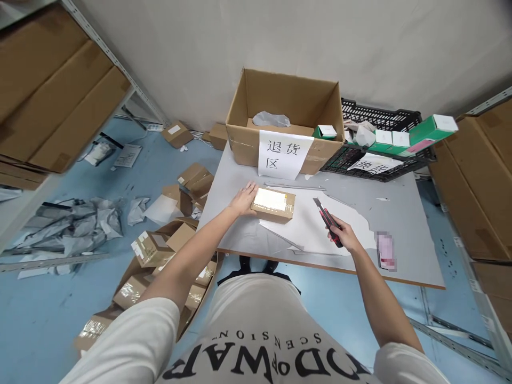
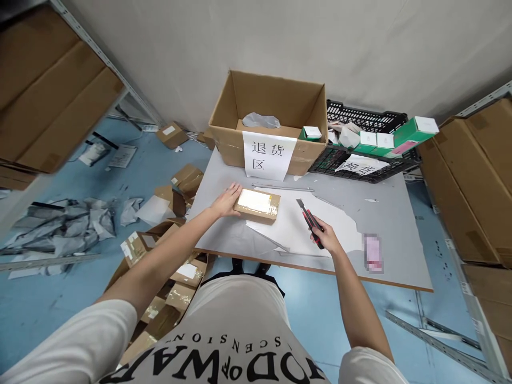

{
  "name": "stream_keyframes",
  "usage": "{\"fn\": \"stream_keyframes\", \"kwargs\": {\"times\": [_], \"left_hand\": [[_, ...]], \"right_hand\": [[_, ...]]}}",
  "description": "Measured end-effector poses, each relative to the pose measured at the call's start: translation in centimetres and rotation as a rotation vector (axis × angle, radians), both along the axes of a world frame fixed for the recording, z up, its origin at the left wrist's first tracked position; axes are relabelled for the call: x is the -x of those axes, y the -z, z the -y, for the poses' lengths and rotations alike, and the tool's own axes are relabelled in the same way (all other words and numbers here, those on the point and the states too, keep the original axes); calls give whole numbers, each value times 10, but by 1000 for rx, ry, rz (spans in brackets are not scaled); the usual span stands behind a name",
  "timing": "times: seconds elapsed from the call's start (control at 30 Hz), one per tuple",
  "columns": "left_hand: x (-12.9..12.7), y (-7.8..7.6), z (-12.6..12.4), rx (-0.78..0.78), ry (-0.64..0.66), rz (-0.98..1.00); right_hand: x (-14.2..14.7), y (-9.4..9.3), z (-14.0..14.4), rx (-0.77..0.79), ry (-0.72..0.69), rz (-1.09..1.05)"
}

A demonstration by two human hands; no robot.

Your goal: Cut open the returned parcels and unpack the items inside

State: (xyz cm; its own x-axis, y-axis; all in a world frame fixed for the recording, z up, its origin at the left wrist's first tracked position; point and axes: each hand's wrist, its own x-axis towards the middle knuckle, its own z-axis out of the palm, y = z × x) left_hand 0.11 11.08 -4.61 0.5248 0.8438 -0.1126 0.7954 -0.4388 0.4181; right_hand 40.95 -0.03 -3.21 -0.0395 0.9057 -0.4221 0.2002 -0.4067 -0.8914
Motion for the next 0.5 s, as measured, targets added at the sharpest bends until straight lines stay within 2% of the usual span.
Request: {"fn": "stream_keyframes", "kwargs": {"times": [0.07,0.17,0.23,0.37,0.5], "left_hand": [[-8,0,26,-70,-76,6],[-21,5,66,-113,-52,11],[-27,10,84,-96,-62,-5],[-29,17,93,-63,-86,-38],[-25,19,92,-73,-81,-25]], "right_hand": [[15,-9,-13,-71,-79,59],[47,-19,-40,-215,-264,169],[70,-25,-61,-346,-408,245],[112,-36,-98,-554,-661,376],[144,-42,-118,-598,-784,471]]}}
